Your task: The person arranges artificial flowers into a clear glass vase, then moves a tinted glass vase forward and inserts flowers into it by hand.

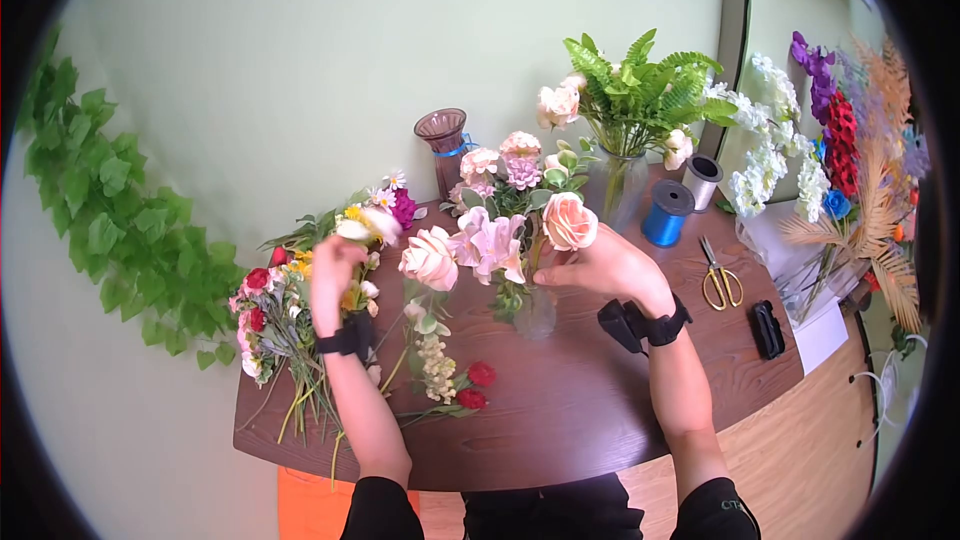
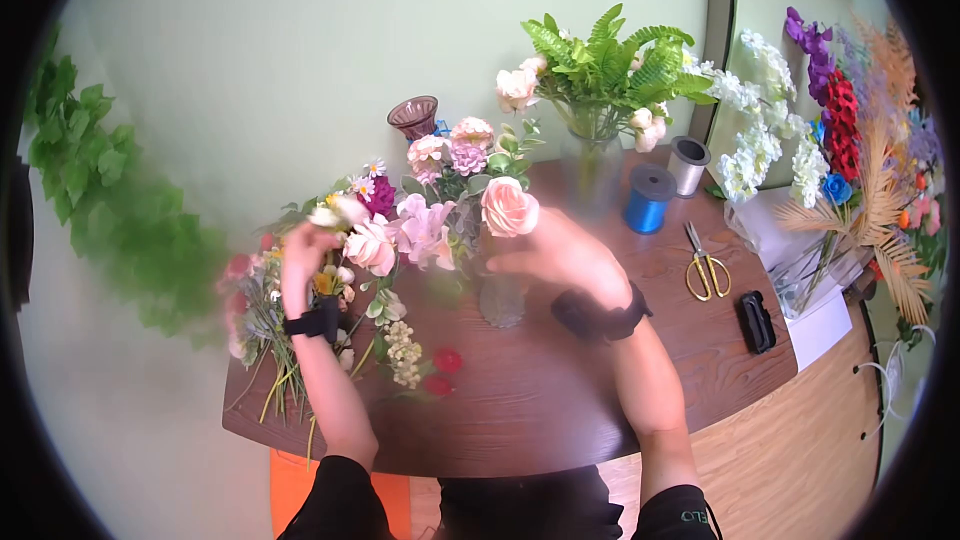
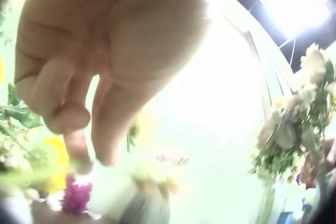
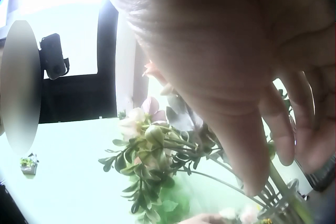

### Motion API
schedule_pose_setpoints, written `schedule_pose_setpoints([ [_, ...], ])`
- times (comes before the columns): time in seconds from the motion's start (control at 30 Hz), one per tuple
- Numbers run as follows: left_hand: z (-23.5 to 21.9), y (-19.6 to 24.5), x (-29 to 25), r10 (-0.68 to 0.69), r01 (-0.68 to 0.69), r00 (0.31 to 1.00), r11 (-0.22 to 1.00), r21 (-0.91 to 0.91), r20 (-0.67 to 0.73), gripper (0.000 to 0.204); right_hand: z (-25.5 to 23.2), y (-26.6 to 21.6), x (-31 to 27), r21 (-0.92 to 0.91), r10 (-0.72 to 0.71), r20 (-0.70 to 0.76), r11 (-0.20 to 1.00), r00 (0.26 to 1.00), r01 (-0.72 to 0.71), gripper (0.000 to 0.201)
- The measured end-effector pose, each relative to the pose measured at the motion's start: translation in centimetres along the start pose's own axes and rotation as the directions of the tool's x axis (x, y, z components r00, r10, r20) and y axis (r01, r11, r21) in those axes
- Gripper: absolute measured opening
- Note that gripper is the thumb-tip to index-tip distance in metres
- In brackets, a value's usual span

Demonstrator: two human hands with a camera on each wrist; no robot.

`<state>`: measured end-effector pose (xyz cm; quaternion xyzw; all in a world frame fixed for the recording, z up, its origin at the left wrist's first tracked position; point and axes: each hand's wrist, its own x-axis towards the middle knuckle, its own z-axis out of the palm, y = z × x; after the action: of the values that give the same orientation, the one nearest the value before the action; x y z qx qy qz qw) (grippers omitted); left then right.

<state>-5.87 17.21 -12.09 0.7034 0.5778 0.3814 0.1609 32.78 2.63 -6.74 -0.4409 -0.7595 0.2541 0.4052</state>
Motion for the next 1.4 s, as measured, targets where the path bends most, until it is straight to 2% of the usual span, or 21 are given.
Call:
schedule_pose_setpoints([
  [0.03, -1.2, 1.4, -0.3, 0.11, -0.125, 0.977, 0.99, -0.073, -0.181, 0.019, -0.4, -0.2, -0.1, -0.032, -0.012, 0.013, 0.999, 1.0, 0.012, 0.037],
  [0.17, -6.4, 11.5, -5.4, -0.092, -0.06, 0.798, 0.971, -0.231, -0.596, 0.024, -2.6, -0.5, -1.0, -0.192, 0.019, 0.022, 0.981, 1.0, -0.014, 0.036],
  [0.27, -9.0, 13.5, -8.9, -0.108, -0.235, 0.74, 0.884, -0.405, -0.664, 0.023, -4.5, -2.9, -2.2, -0.271, 0.156, -0.128, 0.945, 0.98, -0.186, 0.025],
  [0.3, -9.2, 14.8, -10.2, -0.166, -0.286, 0.746, 0.795, -0.536, -0.645, 0.024, -5.0, -3.6, -2.8, -0.254, 0.118, -0.228, 0.951, 0.966, -0.176, 0.019],
  [0.33, -9.7, 14.6, -10.7, -0.026, -0.43, 0.834, 0.595, -0.679, -0.551, 0.035, -5.3, -5.2, -3.3, -0.173, 0.183, -0.301, 0.955, 0.936, -0.242, 0.018],
  [0.37, -9.0, 14.6, -11.3, -0.028, -0.429, 0.835, 0.594, -0.681, -0.55, 0.035, -5.4, -7.1, -3.9, -0.087, 0.25, -0.366, 0.95, 0.896, -0.301, 0.019],
  [0.43, -6.9, 19.7, -12.9, -0.081, -0.498, 0.834, 0.315, -0.808, -0.545, 0.021, -5.2, -9.6, -5.4, 0.086, 0.178, -0.221, 0.983, 0.959, -0.163, 0.015],
  [0.47, -6.4, 19.2, -13.4, 0.175, -0.507, 0.858, 0.443, -0.739, -0.483, 0.022, -4.5, -10.1, -5.8, 0.205, 0.081, -0.095, 0.977, 0.992, -0.06, 0.013],
  [0.5, -5.6, 18.9, -14.1, 0.28, -0.424, 0.902, 0.432, -0.796, -0.329, 0.048, -3.6, -11.0, -5.7, 0.127, -0.06, -0.043, 0.99, 0.997, 0.065, 0.013],
  [0.6, -1.7, 22.5, -14.3, 0.261, -0.405, 0.91, 0.402, -0.821, -0.321, 0.024, -1.1, -12.7, -5.3, 0.134, 0.008, 0.06, 0.991, 0.998, -0.016, 0.013],
  [0.67, -0.7, 22.2, -13.8, 0.3, -0.316, 0.932, 0.39, -0.865, -0.205, 0.025, -0.1, -11.2, -4.7, -0.097, -0.191, -0.036, 0.978, 0.981, 0.187, 0.016],
  [0.77, -0.2, 23.3, -13.4, 0.244, -0.289, 0.951, 0.475, -0.831, -0.191, 0.025, -1.2, -9.9, -4.4, 0.031, -0.067, -0.031, 0.997, 0.997, 0.068, 0.012],
  [0.8, -0.8, 22.1, -12.7, 0.283, -0.277, 0.949, 0.529, -0.802, -0.141, 0.025, -1.5, -9.3, -4.3, -0.019, -0.097, -0.159, 0.995, 0.982, 0.096, 0.009],
  [0.83, -0.5, 21.7, -12.5, 0.17, -0.294, 0.956, 0.493, -0.819, -0.241, 0.026, -1.9, -9.3, -4.2, 0.042, 0.008, -0.229, 0.999, 0.974, 0.002, 0.009],
  [0.9, -2.0, 21.1, -11.8, 0.231, -0.384, 0.923, 0.528, -0.758, -0.306, 0.026, -2.8, -9.4, -4.3, 0.201, 0.172, -0.279, 0.972, 0.945, -0.118, 0.009],
  [0.97, -3.3, 20.2, -11.2, 0.216, -0.385, 0.923, 0.57, -0.726, -0.319, 0.022, -2.9, -8.9, -3.9, 0.206, 0.192, -0.309, 0.97, 0.932, -0.131, 0.009],
  [1.13, -5.5, 15.6, -8.8, 0.138, -0.051, 0.981, 0.862, -0.505, 0.136, 0.017, -0.9, -7.1, -1.7, 0.322, 0.143, -0.448, 0.947, 0.883, 0.01, 0.011],
  [1.23, -3.8, 10.9, -6.2, 0.037, 0.075, 0.916, 0.962, -0.261, 0.4, 0.021, 0.3, -6.1, -0.6, 0.276, 0.112, -0.466, 0.961, 0.878, 0.025, 0.012],
  [1.3, -2.2, 6.8, -4.4, -0.132, 0.191, 0.812, 0.98, -0.045, 0.568, 0.022, 0.6, -5.7, -0.3, 0.151, 0.063, -0.457, 0.989, 0.887, 0.007, 0.013],
  [1.37, -0.2, 5.6, -3.2, -0.288, 0.208, 0.725, 0.958, 0.199, 0.626, 0.022, 0.4, -5.7, -0.3, 0.067, 0.054, -0.429, 0.997, 0.902, -0.028, 0.014],
  [1.4, 1.1, 3.9, -2.7, -0.298, 0.223, 0.735, 0.955, 0.198, 0.61, 0.021, 0.4, -5.6, -0.4, -0.019, 0.052, -0.405, 0.998, 0.913, -0.065, 0.015],
])
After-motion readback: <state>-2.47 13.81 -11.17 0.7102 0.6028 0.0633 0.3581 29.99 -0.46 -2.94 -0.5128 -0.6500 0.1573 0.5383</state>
